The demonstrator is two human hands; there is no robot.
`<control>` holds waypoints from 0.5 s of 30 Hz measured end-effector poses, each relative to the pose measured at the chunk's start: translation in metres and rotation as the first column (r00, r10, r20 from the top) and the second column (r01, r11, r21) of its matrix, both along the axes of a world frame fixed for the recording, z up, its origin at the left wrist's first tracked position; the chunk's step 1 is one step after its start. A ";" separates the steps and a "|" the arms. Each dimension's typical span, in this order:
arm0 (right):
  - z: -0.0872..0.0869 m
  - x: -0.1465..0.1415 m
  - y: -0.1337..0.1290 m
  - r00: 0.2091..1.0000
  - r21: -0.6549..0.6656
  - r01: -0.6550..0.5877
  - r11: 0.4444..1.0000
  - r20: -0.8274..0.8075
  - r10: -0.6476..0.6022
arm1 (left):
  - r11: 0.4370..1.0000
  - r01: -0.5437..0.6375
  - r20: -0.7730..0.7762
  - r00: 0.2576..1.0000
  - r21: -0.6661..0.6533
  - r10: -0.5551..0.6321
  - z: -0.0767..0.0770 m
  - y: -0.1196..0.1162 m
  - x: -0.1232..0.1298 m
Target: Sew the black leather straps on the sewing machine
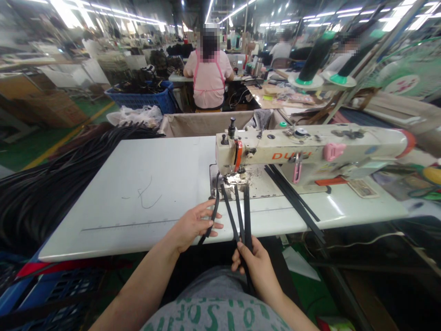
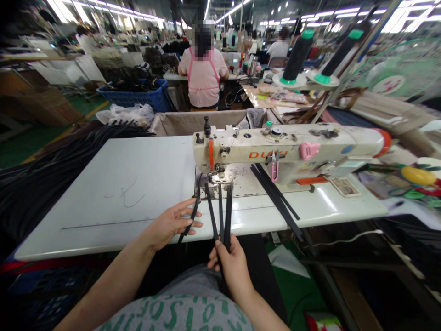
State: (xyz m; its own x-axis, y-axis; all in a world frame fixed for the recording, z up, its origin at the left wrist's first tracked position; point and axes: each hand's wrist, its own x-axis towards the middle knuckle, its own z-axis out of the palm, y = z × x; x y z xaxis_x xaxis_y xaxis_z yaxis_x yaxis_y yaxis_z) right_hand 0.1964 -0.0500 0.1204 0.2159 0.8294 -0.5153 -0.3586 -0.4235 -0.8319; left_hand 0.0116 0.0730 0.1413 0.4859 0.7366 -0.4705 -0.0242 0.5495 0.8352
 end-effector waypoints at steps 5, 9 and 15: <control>-0.002 0.000 -0.001 1.000 -0.005 -0.005 1.000 0.004 0.005 | 1.000 -0.009 -0.002 1.000 0.001 0.009 -0.001 0.000 0.000; -0.004 0.001 0.000 1.000 -0.008 -0.008 1.000 0.007 0.008 | 1.000 -0.015 -0.010 1.000 -0.010 0.015 0.001 0.001 0.000; -0.004 0.001 0.000 1.000 -0.003 -0.009 1.000 0.009 0.009 | 1.000 -0.011 0.007 1.000 -0.018 0.011 -0.002 0.001 0.000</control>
